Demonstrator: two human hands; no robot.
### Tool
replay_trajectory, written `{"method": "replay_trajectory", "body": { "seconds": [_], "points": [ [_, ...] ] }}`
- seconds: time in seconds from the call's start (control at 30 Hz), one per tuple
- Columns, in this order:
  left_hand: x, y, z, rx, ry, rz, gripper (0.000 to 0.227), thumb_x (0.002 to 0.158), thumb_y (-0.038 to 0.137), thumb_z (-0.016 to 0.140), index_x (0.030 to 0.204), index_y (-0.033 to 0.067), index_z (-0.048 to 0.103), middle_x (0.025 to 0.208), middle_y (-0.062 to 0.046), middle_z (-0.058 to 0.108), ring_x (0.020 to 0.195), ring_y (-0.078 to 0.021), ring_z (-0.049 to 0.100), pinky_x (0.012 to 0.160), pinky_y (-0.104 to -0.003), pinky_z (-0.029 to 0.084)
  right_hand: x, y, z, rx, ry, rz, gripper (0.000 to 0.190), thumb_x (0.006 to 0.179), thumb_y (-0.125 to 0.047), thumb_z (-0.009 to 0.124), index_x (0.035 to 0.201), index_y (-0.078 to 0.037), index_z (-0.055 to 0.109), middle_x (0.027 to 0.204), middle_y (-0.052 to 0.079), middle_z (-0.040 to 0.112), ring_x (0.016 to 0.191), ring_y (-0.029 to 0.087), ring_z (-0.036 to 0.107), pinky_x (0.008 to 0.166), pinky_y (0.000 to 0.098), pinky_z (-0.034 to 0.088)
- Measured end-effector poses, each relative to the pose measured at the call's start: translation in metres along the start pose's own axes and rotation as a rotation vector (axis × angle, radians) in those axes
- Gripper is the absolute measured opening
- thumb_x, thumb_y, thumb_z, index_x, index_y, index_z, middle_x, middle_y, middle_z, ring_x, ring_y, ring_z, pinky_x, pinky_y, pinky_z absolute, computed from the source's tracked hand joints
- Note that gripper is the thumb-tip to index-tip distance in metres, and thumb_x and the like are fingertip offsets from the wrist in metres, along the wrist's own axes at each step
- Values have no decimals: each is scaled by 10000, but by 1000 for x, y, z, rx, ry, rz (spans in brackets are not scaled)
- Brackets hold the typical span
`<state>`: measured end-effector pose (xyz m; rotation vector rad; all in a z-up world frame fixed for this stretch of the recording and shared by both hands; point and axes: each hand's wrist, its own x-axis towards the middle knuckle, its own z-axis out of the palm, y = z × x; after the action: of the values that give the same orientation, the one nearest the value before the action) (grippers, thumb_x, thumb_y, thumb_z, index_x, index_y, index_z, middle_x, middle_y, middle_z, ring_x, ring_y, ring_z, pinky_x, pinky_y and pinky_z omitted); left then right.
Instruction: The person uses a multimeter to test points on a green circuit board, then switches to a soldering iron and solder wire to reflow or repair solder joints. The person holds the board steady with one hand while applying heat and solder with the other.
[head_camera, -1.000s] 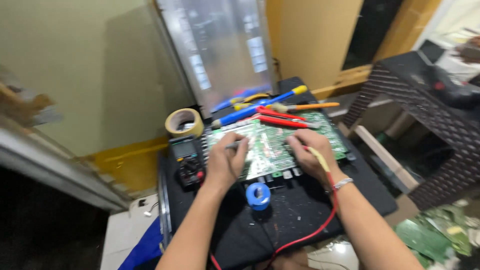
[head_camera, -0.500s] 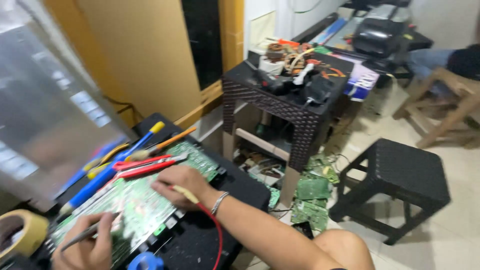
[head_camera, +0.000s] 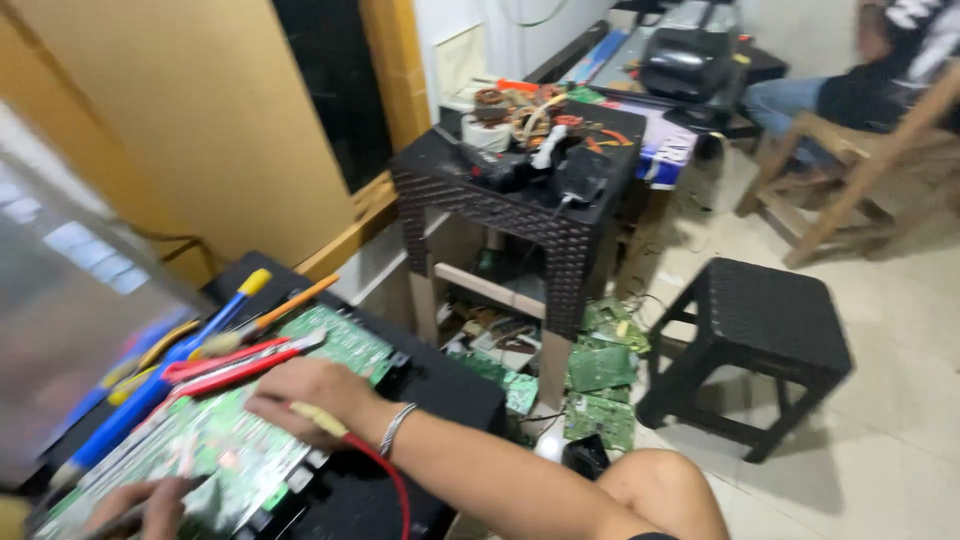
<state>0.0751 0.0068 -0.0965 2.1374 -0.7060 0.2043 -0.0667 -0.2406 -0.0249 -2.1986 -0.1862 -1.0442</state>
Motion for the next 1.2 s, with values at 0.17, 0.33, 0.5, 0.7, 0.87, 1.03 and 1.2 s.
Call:
{"method": "replay_trajectory", "body": {
  "seconds": [0.17,0.33,0.5,0.7,0.87,1.03,1.2],
  "points": [
    [-18,108,-34,89,116,-7,165,890,156,678,983,36,742,915,-98,790,731,-276,707,682,-366,547,-3,8,11,147,-106,-116,143,905,-147,632,794,-70,676,743,83,654,663,278,590,669,363,494],
    [-16,78,-15,-149,39,-47,151,940,423,680,948,281,730,779,9,743,850,-229,757,747,-376,605,-6,21,13,-41,-151,173,118,1025,-256,658,1008,-213,766,919,50,752,971,277,713,890,404,559],
    [-28,122,-55,-268,-32,31,222,923,261,639,925,58,729,648,-54,639,561,-162,554,540,-293,429,-3,-4,12,-10,-232,226,173,1103,-34,616,1088,72,751,813,160,690,648,260,592,593,357,473],
    [-26,119,-49,-86,8,55,311,929,387,572,958,124,737,720,-60,726,602,-203,669,581,-326,501,-22,73,41,99,-291,322,248,1279,5,462,1263,207,605,933,345,651,650,408,668,537,439,578],
    [-23,110,-37,-28,50,78,346,938,434,544,948,147,737,782,-52,768,630,-222,703,573,-338,504,-31,113,57,-71,-473,223,319,1089,103,474,1406,138,498,1139,298,590,806,396,733,825,460,652],
    [-18,94,-29,47,193,230,186,981,316,598,956,154,687,934,-4,766,742,-187,717,614,-320,554,-35,116,50,-136,-474,119,247,1157,-33,458,1383,40,529,909,174,646,602,243,727,423,316,592],
    [-21,95,-23,5,119,244,328,977,425,519,931,158,704,899,8,769,698,-176,708,602,-308,540,-36,218,84,-282,-529,46,411,1027,-12,599,1426,73,548,896,180,682,720,266,760,732,339,670]
  ]
}}
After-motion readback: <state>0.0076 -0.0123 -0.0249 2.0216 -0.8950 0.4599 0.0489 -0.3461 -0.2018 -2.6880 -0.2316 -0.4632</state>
